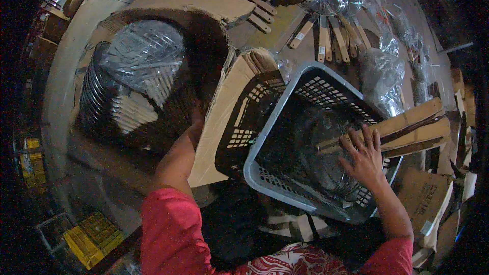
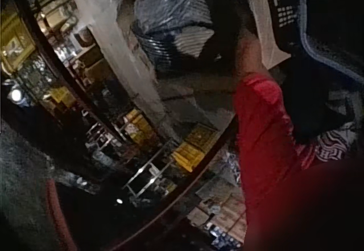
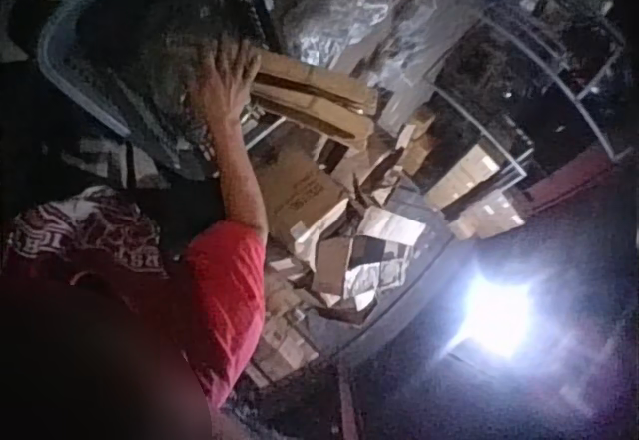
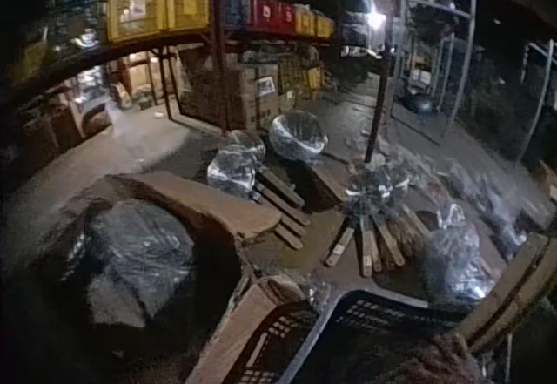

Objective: The person arranges metal skimmers with wooden handles into a plastic basket, stacking them vertically by handle. They then place a wrapped bundle of similar skimmers into the basket.

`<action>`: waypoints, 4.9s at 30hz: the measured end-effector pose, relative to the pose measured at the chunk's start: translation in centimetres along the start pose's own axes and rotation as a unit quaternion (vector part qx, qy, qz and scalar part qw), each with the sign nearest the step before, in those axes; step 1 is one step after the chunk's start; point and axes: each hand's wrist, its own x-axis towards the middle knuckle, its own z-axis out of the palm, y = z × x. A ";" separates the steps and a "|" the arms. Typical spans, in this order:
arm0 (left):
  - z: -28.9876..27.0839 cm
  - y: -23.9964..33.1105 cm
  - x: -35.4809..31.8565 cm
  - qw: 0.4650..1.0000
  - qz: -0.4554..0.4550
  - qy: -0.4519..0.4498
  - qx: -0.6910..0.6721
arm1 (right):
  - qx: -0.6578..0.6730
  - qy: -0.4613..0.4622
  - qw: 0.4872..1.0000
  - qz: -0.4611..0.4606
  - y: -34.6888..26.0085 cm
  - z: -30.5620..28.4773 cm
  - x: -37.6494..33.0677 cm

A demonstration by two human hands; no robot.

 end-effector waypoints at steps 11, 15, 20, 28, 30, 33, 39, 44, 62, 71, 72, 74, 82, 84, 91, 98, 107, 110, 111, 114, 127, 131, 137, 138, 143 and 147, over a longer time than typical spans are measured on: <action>0.3 -1.9 -2.5 1.000 -0.025 0.002 0.009 | -0.006 0.038 0.999 -0.014 -0.1 0.4 0.0; 0.3 -2.2 -2.7 0.999 -0.032 0.004 0.016 | 0.003 0.025 1.000 -0.009 0.1 0.5 -0.2; 0.5 -2.4 -2.9 0.999 -0.034 0.005 0.022 | -0.005 0.032 0.999 -0.012 0.0 0.6 -0.1; 0.0 -2.3 -3.0 0.999 -0.035 0.009 0.026 | -0.005 0.032 0.999 -0.013 0.1 0.6 -0.2; -0.2 -2.2 -3.0 0.999 -0.037 0.007 0.028 | -0.006 0.027 1.000 -0.012 0.0 0.5 -0.2; -0.2 -2.1 -3.4 0.999 -0.041 0.008 0.028 | 0.003 0.021 1.000 -0.007 -0.1 0.4 -0.1; 0.4 -1.4 -4.6 0.998 -0.050 0.013 0.029 | 0.009 0.019 1.000 -0.003 -0.4 0.2 0.1; 0.4 -1.8 -5.0 0.998 -0.049 0.016 0.028 | 0.009 -0.006 1.000 0.010 -0.2 0.3 0.0; -0.4 -2.1 -4.0 0.999 -0.037 0.010 0.036 | 0.006 0.029 1.000 -0.009 -0.2 0.5 0.1; -0.7 -2.0 -3.4 0.999 -0.028 0.007 0.040 | 0.008 0.011 1.000 0.001 -0.2 0.3 0.1; -0.7 -2.0 -3.4 0.999 -0.025 0.007 0.041 | 0.008 0.012 1.000 0.001 -0.2 0.3 0.1; -0.8 -2.1 -3.4 0.999 -0.025 0.005 0.041 | 0.008 0.015 1.000 0.000 -0.2 0.4 0.1; -0.8 -2.2 -4.0 0.999 -0.027 0.007 0.043 | -0.010 0.014 1.000 0.000 -0.2 0.6 0.2; -0.7 -2.1 -4.1 0.999 -0.024 0.005 0.045 | -0.009 0.014 1.000 0.001 -0.3 0.5 0.2; -1.1 -2.1 -4.1 0.999 -0.023 0.006 0.044 | 0.000 0.019 1.000 0.000 -0.6 0.2 0.3; -2.4 -2.9 -3.6 1.000 -0.013 0.006 0.025 | 0.011 0.005 1.000 0.003 -0.5 -0.1 0.2; -7.2 -6.8 -4.0 0.995 -0.018 0.066 0.075 | -0.011 0.039 0.999 -0.017 -0.2 0.4 0.0; -6.2 -4.0 -4.6 0.985 0.078 0.068 0.140 | -0.013 0.036 0.999 -0.017 -0.1 0.6 0.0; -5.7 -3.0 -4.7 0.979 0.104 0.060 0.167 | -0.013 0.035 0.999 -0.017 -0.1 0.5 0.0; -4.6 -0.8 -5.4 0.959 0.141 0.021 0.246 | -0.002 0.023 1.000 -0.011 -0.2 0.4 0.0; -3.5 -2.4 -7.5 0.922 0.166 -0.038 0.347 | -0.007 0.031 0.999 -0.018 0.3 1.4 -0.2; -6.5 -2.5 -7.1 0.907 0.177 -0.040 0.379 | -0.016 0.057 0.998 -0.027 0.4 1.6 -0.2; -10.7 -2.1 -5.8 0.888 0.206 -0.048 0.409 | -0.032 0.059 0.997 -0.042 0.5 1.7 -0.5; -11.2 -2.1 -6.0 0.883 0.211 -0.052 0.416 | -0.026 0.054 0.997 -0.038 0.5 1.7 -0.6; -13.0 -0.8 -6.9 0.864 0.245 -0.070 0.434 | -0.027 0.074 0.996 -0.039 0.4 1.6 -0.4; -15.2 0.3 -8.3 0.854 0.289 -0.077 0.425 | -0.022 0.046 0.998 -0.033 0.7 1.6 -0.5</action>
